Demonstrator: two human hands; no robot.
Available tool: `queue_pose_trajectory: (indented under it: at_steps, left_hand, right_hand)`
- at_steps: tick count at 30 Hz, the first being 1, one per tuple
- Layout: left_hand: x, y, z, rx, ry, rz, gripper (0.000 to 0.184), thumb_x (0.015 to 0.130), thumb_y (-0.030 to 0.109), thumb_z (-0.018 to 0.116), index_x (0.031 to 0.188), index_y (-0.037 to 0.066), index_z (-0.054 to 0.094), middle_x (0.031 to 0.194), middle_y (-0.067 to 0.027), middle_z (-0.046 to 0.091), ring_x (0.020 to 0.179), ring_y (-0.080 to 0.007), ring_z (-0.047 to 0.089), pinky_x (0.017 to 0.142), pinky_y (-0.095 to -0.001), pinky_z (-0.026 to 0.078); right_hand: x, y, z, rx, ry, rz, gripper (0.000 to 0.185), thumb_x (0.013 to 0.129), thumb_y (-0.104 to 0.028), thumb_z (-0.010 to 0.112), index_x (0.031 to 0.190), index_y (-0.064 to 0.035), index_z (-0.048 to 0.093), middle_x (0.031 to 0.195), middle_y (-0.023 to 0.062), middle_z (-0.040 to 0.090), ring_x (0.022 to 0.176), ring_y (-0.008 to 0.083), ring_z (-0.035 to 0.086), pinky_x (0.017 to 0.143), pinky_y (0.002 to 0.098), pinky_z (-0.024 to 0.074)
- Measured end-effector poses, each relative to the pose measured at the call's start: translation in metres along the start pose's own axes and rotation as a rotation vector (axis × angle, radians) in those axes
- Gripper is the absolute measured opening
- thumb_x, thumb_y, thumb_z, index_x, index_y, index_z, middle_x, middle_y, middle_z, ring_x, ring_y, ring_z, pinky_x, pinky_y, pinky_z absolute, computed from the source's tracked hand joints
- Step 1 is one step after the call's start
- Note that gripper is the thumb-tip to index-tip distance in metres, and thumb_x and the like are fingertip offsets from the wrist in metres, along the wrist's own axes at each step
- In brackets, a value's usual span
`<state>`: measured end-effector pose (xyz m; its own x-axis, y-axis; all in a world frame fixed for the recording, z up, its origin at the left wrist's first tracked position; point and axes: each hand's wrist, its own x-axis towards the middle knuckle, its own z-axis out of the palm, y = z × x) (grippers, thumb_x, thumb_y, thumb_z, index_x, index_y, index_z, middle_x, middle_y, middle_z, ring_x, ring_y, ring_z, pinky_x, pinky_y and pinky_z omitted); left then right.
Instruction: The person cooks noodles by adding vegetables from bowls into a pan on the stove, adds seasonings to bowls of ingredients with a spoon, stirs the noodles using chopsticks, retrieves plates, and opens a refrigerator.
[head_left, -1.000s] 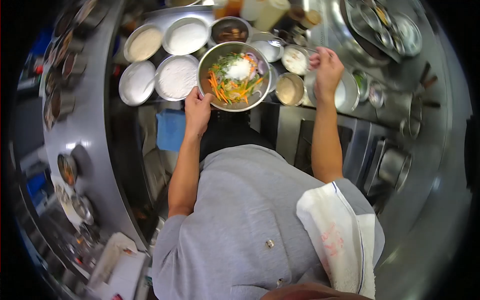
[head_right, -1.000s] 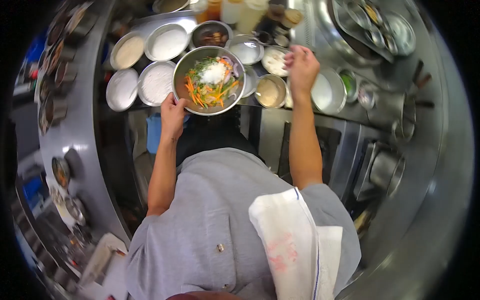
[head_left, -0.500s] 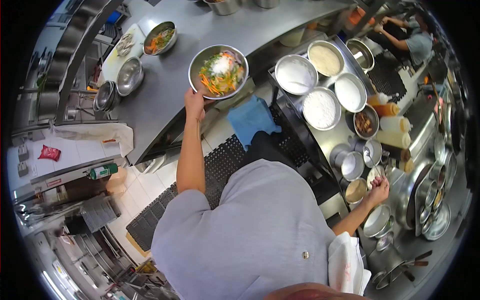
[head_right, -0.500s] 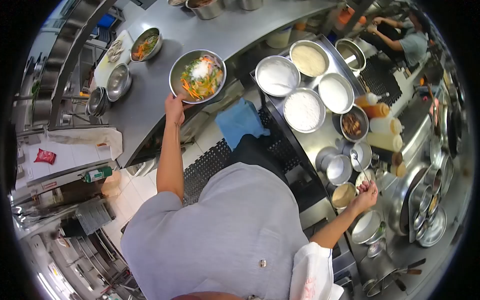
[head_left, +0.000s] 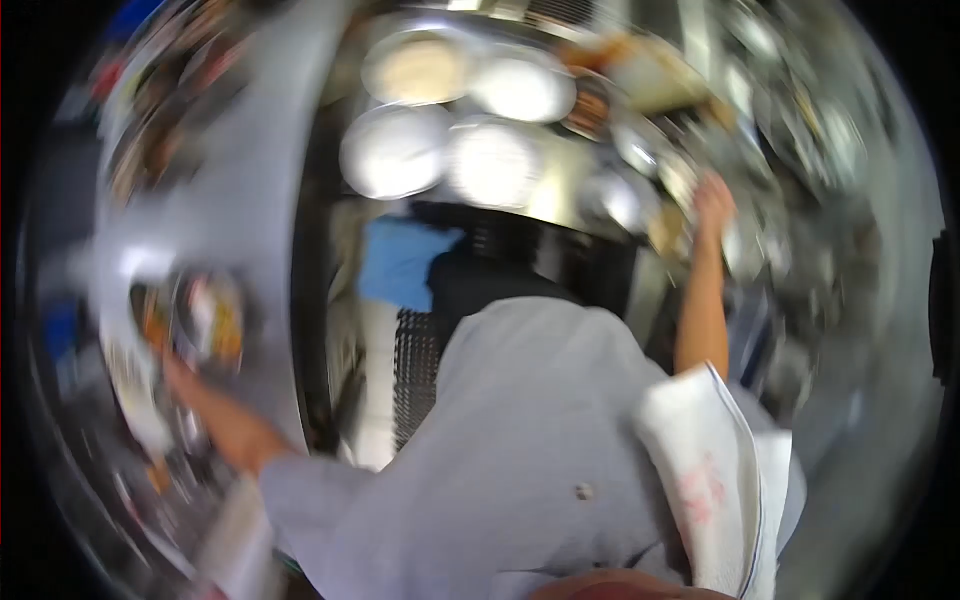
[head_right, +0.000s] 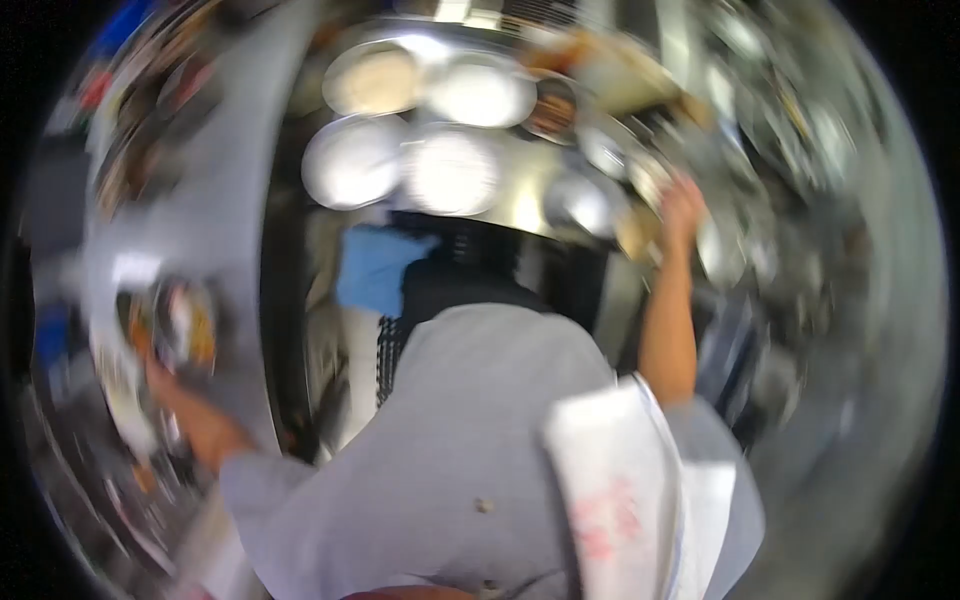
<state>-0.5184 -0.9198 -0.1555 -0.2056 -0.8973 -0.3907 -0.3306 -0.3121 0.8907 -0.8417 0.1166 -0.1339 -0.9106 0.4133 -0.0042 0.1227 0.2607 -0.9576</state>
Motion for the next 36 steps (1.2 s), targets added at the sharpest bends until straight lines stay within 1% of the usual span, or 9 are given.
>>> queue_pose_trajectory:
  at_steps: [10,12,16,20,23,27,28,29,36]
  left_hand:
    - [-0.05,0.064,0.039,-0.182,0.345,-0.01,0.04,0.088,0.018,0.061,0.112,-0.012,0.052,0.112,-0.0222,0.058,0.095,-0.0315,0.062,0.069,-0.0429,0.055]
    - [-0.07,0.071,0.039,-0.201,0.374,0.013,0.04,0.087,0.017,0.061,0.112,-0.013,0.052,0.112,-0.0224,0.058,0.094,-0.0318,0.062,0.068,-0.0428,0.055]
    - [-0.116,0.093,0.044,-0.198,0.417,0.069,0.04,0.086,0.014,0.063,0.11,-0.015,0.051,0.111,-0.0227,0.058,0.093,-0.0324,0.062,0.067,-0.0425,0.057]
    - [-0.102,0.096,0.007,0.054,0.244,0.247,0.043,0.079,-0.001,0.058,0.097,-0.034,0.037,0.103,-0.0362,0.053,0.081,-0.0416,0.062,0.07,-0.0435,0.064]
    - [-0.211,0.104,0.061,0.036,0.232,0.34,0.037,0.082,0.003,0.055,0.096,-0.031,0.046,0.099,-0.0308,0.058,0.08,-0.0382,0.064,0.074,-0.0394,0.062]
    - [-0.265,0.087,0.081,0.125,-0.11,0.494,0.026,0.083,0.005,0.051,0.094,-0.017,0.061,0.093,-0.023,0.063,0.085,-0.0314,0.065,0.077,-0.0359,0.056]
    - [-0.301,0.086,0.09,0.895,-0.109,0.87,0.025,0.085,0.007,0.049,0.095,-0.01,0.064,0.092,-0.0184,0.064,0.084,-0.0289,0.065,0.074,-0.0347,0.056]
    - [-0.316,0.078,0.113,0.418,-0.084,0.503,0.019,0.083,0.008,0.052,0.092,-0.005,0.064,0.09,-0.0138,0.064,0.081,-0.0267,0.064,0.069,-0.0341,0.055]
    - [-0.487,0.006,0.262,0.113,-0.57,0.176,0.019,0.076,0.0,0.057,0.095,0.0,0.058,0.087,-0.0067,0.063,0.072,-0.0145,0.06,0.06,-0.0234,0.047]
  right_hand:
    - [-0.006,-0.018,0.062,-0.29,0.071,-0.075,0.02,0.093,-0.019,0.053,0.096,-0.0007,0.061,0.067,0.0108,0.064,0.059,0.0178,0.062,0.055,0.0337,0.0508]
    - [-0.003,-0.011,0.065,-0.814,-0.043,-0.579,0.019,0.091,-0.019,0.054,0.094,-0.0024,0.062,0.07,0.0159,0.064,0.061,0.0276,0.064,0.059,0.0405,0.0496]
    - [-0.01,-0.022,0.072,-0.455,-0.032,-0.129,0.02,0.09,-0.02,0.053,0.086,-0.0036,0.063,0.073,0.0212,0.063,0.07,0.0379,0.063,0.064,0.0461,0.0478]
    - [-0.009,-0.01,0.065,-0.484,0.107,-0.219,0.02,0.09,-0.02,0.052,0.088,-0.0034,0.063,0.069,0.0184,0.063,0.068,0.0371,0.063,0.063,0.0443,0.048]
    - [-0.002,0.018,0.071,-0.547,0.099,-0.329,0.021,0.09,-0.02,0.052,0.088,-0.0025,0.064,0.067,0.014,0.064,0.062,0.0287,0.064,0.061,0.0411,0.0489]
    - [-0.009,0.021,0.077,-0.04,0.115,0.171,0.021,0.093,-0.016,0.049,0.086,-0.0009,0.062,0.066,0.0077,0.063,0.054,0.0131,0.059,0.048,0.0265,0.0498]
    - [-0.009,0.02,0.078,0.13,0.124,0.275,0.019,0.093,-0.014,0.049,0.087,-0.0002,0.061,0.068,0.0097,0.063,0.054,0.0145,0.059,0.048,0.0269,0.0501]
    - [-0.009,0.018,0.077,0.143,0.118,0.271,0.019,0.093,-0.014,0.049,0.087,-0.0002,0.061,0.068,0.0097,0.063,0.054,0.0145,0.059,0.048,0.0269,0.0501]
    - [-0.004,0.015,0.038,0.484,0.157,0.287,0.015,0.091,-0.009,0.05,0.087,0.003,0.057,0.068,0.0117,0.062,0.049,0.0143,0.057,0.043,0.0273,0.0486]
